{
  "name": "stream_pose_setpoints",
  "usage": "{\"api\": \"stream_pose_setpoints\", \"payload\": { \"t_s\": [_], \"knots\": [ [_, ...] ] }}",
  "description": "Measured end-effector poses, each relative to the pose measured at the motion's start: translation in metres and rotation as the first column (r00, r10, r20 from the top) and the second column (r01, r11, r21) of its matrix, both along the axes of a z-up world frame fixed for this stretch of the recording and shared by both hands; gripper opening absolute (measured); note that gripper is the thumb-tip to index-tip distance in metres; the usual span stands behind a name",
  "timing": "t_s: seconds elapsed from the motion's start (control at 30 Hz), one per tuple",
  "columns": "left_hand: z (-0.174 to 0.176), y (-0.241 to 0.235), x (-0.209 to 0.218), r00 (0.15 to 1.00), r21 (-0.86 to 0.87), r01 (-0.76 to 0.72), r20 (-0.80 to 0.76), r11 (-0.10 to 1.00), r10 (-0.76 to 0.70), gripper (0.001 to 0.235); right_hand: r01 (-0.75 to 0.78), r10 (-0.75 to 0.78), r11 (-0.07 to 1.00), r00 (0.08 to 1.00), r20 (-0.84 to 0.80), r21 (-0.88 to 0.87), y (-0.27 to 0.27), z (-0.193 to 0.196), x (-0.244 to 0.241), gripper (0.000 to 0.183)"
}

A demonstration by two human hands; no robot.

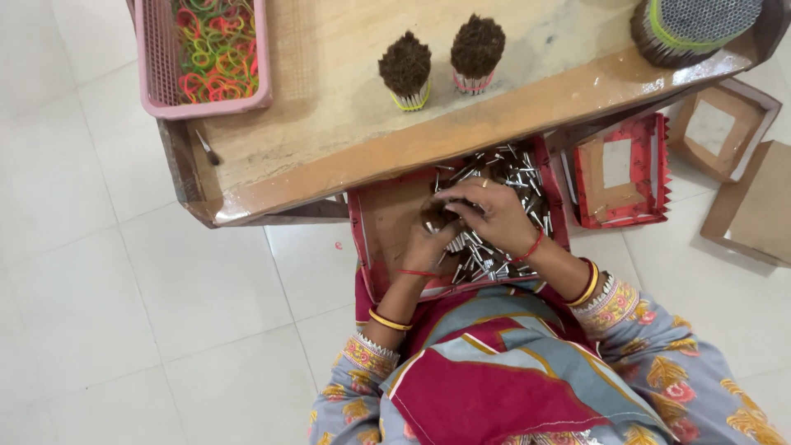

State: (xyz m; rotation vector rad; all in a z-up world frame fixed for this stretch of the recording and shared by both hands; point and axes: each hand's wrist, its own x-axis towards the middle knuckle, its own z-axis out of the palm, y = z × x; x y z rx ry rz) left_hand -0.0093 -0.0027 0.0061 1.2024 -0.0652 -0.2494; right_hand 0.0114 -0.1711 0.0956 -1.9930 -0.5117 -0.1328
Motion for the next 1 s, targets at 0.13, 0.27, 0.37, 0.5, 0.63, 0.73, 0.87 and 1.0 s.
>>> {"api": "stream_pose_setpoints", "payload": {
  "t_s": [0.13, 0.27, 0.37, 0.5, 0.63, 0.73, 0.87, 1.0],
  "knots": [
    [-0.039, 0.011, -0.008, 0.838, -0.413, -0.154, -0.536, 0.898, -0.103, 0.046, 0.001, -0.001, 0.999, 1.000, 0.004, -0.037, -0.005, -0.018, -0.012, 0.032],
    [-0.037, 0.011, -0.007, 0.761, -0.420, -0.196, -0.636, 0.886, -0.132, 0.047, -0.114, 0.150, 0.980, 0.963, 0.223, -0.166, 0.007, 0.004, -0.005, 0.067],
    [-0.032, 0.016, -0.017, 0.778, -0.279, -0.014, -0.606, 0.960, -0.165, 0.053, -0.244, 0.297, 0.923, 0.943, 0.148, -0.297, 0.007, 0.000, -0.006, 0.101],
    [-0.026, 0.019, -0.021, 0.776, -0.373, 0.097, -0.552, 0.923, -0.305, 0.052, -0.426, 0.463, 0.859, 0.883, 0.076, -0.286, 0.010, -0.005, -0.009, 0.093],
    [-0.036, 0.019, -0.028, 0.727, -0.391, 0.082, -0.605, 0.917, -0.324, 0.048, -0.494, 0.538, 0.788, 0.843, 0.020, -0.368, 0.020, 0.006, -0.007, 0.087],
    [-0.061, 0.018, -0.023, 0.886, -0.124, 0.214, -0.394, 0.969, -0.246, 0.046, -0.505, 0.546, 0.792, 0.837, 0.027, -0.343, 0.018, 0.018, -0.005, 0.087],
    [-0.022, 0.000, 0.031, 0.963, 0.469, 0.234, 0.011, 0.851, -0.271, 0.050, -0.337, 0.371, 0.915, 0.919, 0.136, -0.221, -0.007, 0.016, 0.004, 0.074],
    [-0.051, -0.034, 0.079, 0.825, 0.954, -0.018, 0.184, 0.300, -0.534, 0.038, 0.093, -0.094, 0.994, 0.995, 0.026, 0.048, -0.028, 0.011, 0.001, 0.036]
  ]
}}
